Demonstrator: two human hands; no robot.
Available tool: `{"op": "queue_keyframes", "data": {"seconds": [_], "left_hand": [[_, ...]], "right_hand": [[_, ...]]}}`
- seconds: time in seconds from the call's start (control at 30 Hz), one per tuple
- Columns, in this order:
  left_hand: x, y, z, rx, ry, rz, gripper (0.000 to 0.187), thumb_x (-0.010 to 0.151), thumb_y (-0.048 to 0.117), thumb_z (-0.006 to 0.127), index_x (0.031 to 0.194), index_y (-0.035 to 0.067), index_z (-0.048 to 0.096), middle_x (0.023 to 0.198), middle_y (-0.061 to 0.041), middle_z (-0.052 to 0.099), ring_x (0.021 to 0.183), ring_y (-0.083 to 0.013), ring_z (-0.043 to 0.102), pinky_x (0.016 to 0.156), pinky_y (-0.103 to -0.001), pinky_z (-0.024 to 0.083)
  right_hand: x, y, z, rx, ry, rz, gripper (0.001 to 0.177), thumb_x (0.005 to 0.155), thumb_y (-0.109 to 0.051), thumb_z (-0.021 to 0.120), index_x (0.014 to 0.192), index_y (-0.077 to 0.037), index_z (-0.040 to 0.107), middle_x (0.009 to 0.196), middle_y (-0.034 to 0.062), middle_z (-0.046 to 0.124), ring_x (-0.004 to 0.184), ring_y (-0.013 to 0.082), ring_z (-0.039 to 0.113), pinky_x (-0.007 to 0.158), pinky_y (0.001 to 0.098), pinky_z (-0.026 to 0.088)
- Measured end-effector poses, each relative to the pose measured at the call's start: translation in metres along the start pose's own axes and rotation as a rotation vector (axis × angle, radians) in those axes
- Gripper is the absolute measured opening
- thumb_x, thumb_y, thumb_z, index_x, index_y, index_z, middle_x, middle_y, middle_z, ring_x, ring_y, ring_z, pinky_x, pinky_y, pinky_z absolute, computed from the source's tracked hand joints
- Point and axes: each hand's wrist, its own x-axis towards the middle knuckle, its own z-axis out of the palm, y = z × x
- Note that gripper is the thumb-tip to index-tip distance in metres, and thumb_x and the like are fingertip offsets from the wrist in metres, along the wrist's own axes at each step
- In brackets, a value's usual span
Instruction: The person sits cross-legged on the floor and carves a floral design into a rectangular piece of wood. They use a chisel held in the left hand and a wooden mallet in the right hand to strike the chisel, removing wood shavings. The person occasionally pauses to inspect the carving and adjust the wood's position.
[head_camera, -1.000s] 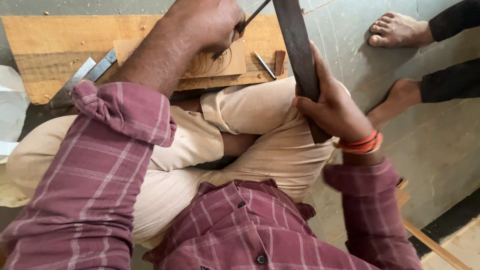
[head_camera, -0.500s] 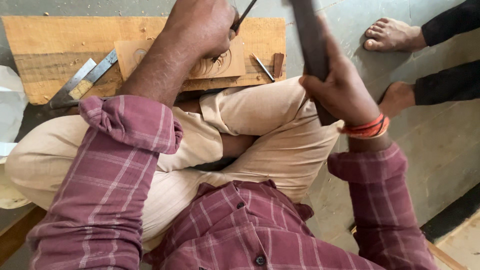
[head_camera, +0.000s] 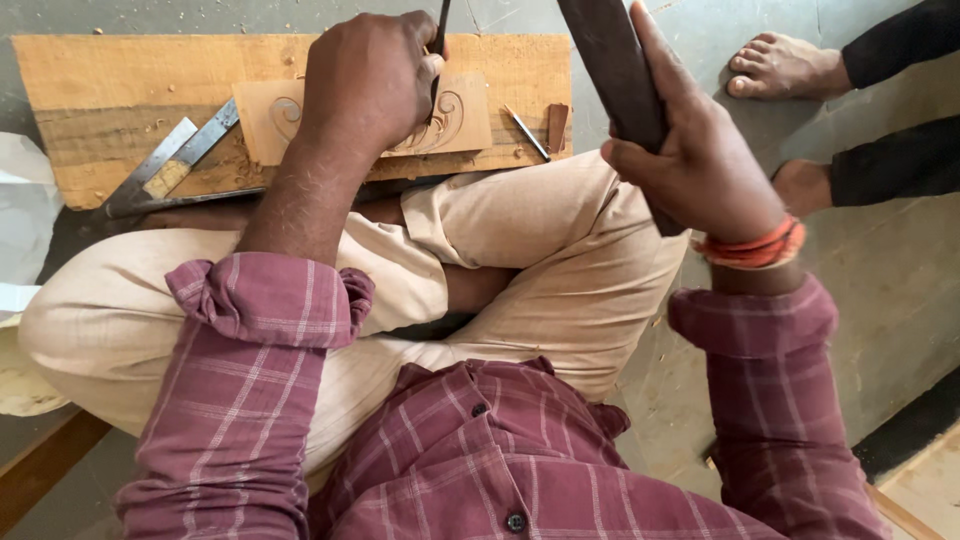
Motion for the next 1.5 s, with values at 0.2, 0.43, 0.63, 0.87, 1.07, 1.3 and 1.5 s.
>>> {"op": "queue_keyframes", "data": {"seconds": [0.2, 0.43, 0.63, 0.87, 1.07, 1.3, 1.5], "left_hand": [[-0.031, 0.006, -0.006, -0.071, 0.030, 0.060, 0.013, 0.108, 0.018, 0.063, 0.113, 0.006, 0.064, 0.082, -0.015, 0.072, 0.075, -0.0342, 0.072, 0.066, -0.047, 0.056], [-0.084, 0.001, -0.024, -0.277, 0.062, -0.053, 0.013, 0.109, 0.021, 0.061, 0.116, 0.010, 0.061, 0.089, -0.008, 0.077, 0.075, -0.0289, 0.075, 0.063, -0.043, 0.056], [-0.068, -0.001, -0.011, -0.348, 0.200, -0.019, 0.011, 0.111, 0.018, 0.064, 0.117, 0.009, 0.060, 0.096, -0.009, 0.077, 0.086, -0.0284, 0.076, 0.071, -0.041, 0.057], [-0.055, -0.007, 0.007, -0.427, 0.351, -0.039, 0.014, 0.108, 0.010, 0.064, 0.119, 0.007, 0.057, 0.090, -0.009, 0.077, 0.084, -0.0266, 0.077, 0.072, -0.040, 0.056], [-0.054, -0.014, 0.018, -0.464, 0.317, -0.054, 0.017, 0.108, 0.010, 0.066, 0.121, 0.006, 0.055, 0.088, -0.008, 0.077, 0.085, -0.0277, 0.076, 0.074, -0.041, 0.056], [-0.055, -0.015, 0.022, -0.420, 0.332, -0.031, 0.018, 0.107, 0.009, 0.067, 0.119, 0.005, 0.055, 0.090, -0.008, 0.077, 0.088, -0.0304, 0.075, 0.073, -0.042, 0.055], [-0.052, -0.006, 0.012, -0.334, 0.273, -0.053, 0.017, 0.107, 0.013, 0.068, 0.119, 0.008, 0.057, 0.089, -0.008, 0.075, 0.083, -0.0315, 0.074, 0.069, -0.046, 0.053]], "right_hand": [[-0.011, 0.011, 0.002, -0.062, 0.008, -0.017, 0.098, 0.088, -0.001, 0.079, 0.169, -0.010, 0.025, 0.096, 0.0096, 0.062, 0.074, 0.0172, 0.054, 0.073, 0.0324, 0.049], [-0.047, 0.039, 0.055, 0.660, 0.137, 0.195, 0.092, 0.088, 0.004, 0.074, 0.168, -0.002, 0.031, 0.107, 0.0027, 0.062, 0.091, 0.0101, 0.061, 0.081, 0.0248, 0.054], [-0.059, 0.055, 0.076, 0.903, 0.337, 0.145, 0.066, 0.093, -0.002, 0.076, 0.151, 0.000, 0.046, 0.100, 0.0052, 0.065, 0.080, 0.0114, 0.064, 0.073, 0.0251, 0.054], [-0.054, 0.061, 0.079, 0.914, 0.419, 0.111, 0.055, 0.097, -0.006, 0.079, 0.143, -0.001, 0.050, 0.094, 0.0070, 0.066, 0.071, 0.0121, 0.065, 0.071, 0.0260, 0.055], [-0.052, 0.060, 0.081, 0.870, 0.393, 0.121, 0.058, 0.097, -0.007, 0.080, 0.145, 0.000, 0.049, 0.100, 0.0062, 0.066, 0.072, 0.0111, 0.065, 0.072, 0.0253, 0.054], [-0.051, 0.057, 0.080, 0.865, 0.379, 0.113, 0.061, 0.097, -0.007, 0.080, 0.148, 0.001, 0.048, 0.096, 0.0059, 0.066, 0.073, 0.0116, 0.065, 0.072, 0.0250, 0.055], [-0.050, 0.048, 0.081, 0.831, 0.377, 0.112, 0.062, 0.102, -0.013, 0.079, 0.151, 0.003, 0.045, 0.095, 0.0062, 0.066, 0.074, 0.0115, 0.065, 0.070, 0.0237, 0.055]]}}
